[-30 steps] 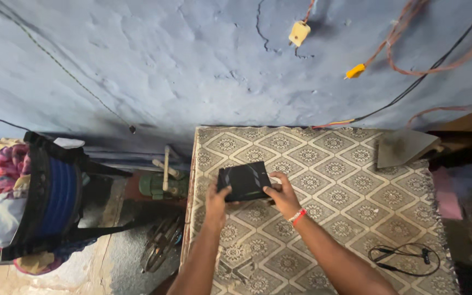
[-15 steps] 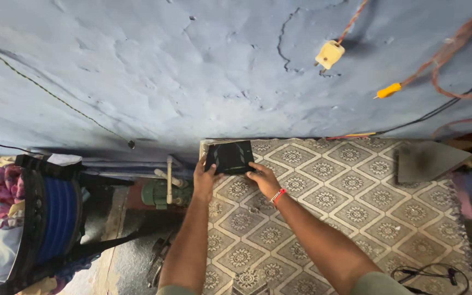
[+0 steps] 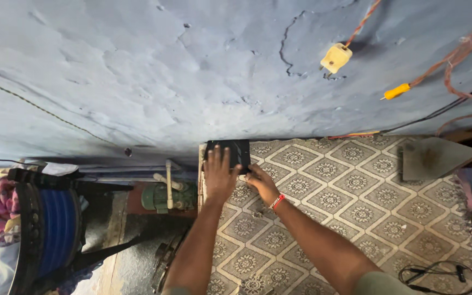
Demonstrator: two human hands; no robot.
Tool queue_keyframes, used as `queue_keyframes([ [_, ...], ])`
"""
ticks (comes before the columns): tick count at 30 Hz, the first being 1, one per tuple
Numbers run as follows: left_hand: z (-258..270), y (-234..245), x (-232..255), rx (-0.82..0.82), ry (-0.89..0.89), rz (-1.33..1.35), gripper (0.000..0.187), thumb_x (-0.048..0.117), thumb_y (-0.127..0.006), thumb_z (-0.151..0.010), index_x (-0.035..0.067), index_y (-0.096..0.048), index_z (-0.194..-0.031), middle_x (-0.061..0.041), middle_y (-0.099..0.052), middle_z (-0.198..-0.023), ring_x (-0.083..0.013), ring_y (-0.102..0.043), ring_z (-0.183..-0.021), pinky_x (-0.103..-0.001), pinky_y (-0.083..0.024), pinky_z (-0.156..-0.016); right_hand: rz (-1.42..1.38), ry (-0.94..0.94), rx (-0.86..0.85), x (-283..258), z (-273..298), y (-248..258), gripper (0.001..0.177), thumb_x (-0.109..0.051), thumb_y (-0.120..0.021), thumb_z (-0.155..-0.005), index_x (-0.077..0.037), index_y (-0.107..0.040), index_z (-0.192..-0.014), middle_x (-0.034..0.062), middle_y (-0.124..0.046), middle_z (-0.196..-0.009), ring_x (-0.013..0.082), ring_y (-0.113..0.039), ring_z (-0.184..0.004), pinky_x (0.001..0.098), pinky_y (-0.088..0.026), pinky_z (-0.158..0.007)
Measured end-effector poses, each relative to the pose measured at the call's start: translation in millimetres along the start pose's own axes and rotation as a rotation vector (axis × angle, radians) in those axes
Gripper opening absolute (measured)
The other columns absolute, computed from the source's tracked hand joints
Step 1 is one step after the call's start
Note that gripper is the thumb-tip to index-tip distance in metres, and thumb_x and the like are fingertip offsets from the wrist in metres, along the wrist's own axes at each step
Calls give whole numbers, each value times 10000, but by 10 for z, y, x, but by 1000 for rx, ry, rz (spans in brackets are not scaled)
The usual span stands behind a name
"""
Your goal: The person wipes a patterned table surface with a cloth, then picks up and arranges various items including a power adapter, a black pouch, a green box, and a folded cloth onto the table.
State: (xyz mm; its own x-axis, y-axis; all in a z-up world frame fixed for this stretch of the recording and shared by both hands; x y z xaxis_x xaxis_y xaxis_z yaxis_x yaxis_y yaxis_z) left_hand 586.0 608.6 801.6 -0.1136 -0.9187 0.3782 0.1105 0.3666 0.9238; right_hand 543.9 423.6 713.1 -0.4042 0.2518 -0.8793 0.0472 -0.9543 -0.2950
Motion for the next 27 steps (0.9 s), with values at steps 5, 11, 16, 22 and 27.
queue_keyframes([
  [5,0,-138,248,-199,-69,-101,787,672,-310,-1004,251,-140,-1647,-114,-50,-1720,-369,-9,-1572,-634,-7,-1224,-31,-3,50,-116,357,12,590,-128,-694,-907,3,-529,-1459,77,-568,-1336,168,-623,-1105,333,-562,-895],
  [11,-35,-238,287,-239,-12,-146,825,713,-311,-982,251,-144,-1644,-107,-48,-1720,-365,-20,-1573,-654,-3,-1213,13,-93,186,30,846,360,523,-172,-695,-941,-65,-547,-1431,47,-676,-1258,157,-671,-1073,297,-582,-874],
  [16,161,-302,499,-133,26,-153,796,633,-399,-1013,188,-205,-1644,-156,-111,-1715,-392,-84,-1585,-648,-64,-1224,-78,-78,202,69,1263,570,500,-156,-708,-922,-78,-586,-1401,48,-687,-1068,133,-637,-846,323,-567,-767],
  [22,1228,-572,1175,-219,-135,-117,832,548,-516,-967,108,-224,-1609,-222,-157,-1670,-424,-135,-1529,-594,-105,-1217,141,-18,302,-66,1923,807,447,-253,-720,-971,-67,-677,-1376,46,-679,-921,101,-588,-772,285,-523,-713],
  [27,2063,-843,1572,-298,-217,-39,812,562,-540,-977,116,-243,-1588,-221,-155,-1660,-417,-139,-1539,-585,-105,-1234,42,-25,393,-108,2580,1097,469,-283,-697,-922,-95,-628,-1346,38,-731,-981,133,-705,-859,307,-576,-739],
])
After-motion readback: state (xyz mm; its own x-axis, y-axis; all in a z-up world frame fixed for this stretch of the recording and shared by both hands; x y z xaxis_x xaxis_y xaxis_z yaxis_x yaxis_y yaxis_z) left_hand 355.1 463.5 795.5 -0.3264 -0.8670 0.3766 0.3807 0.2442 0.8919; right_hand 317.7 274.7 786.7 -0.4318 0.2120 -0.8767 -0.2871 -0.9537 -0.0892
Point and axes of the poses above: each hand's wrist, its own z-axis away from the middle knuckle, its own y-axis out of the back of the hand, x = y × z, the point moved 2 cm from there along -z, towards the middle knuckle
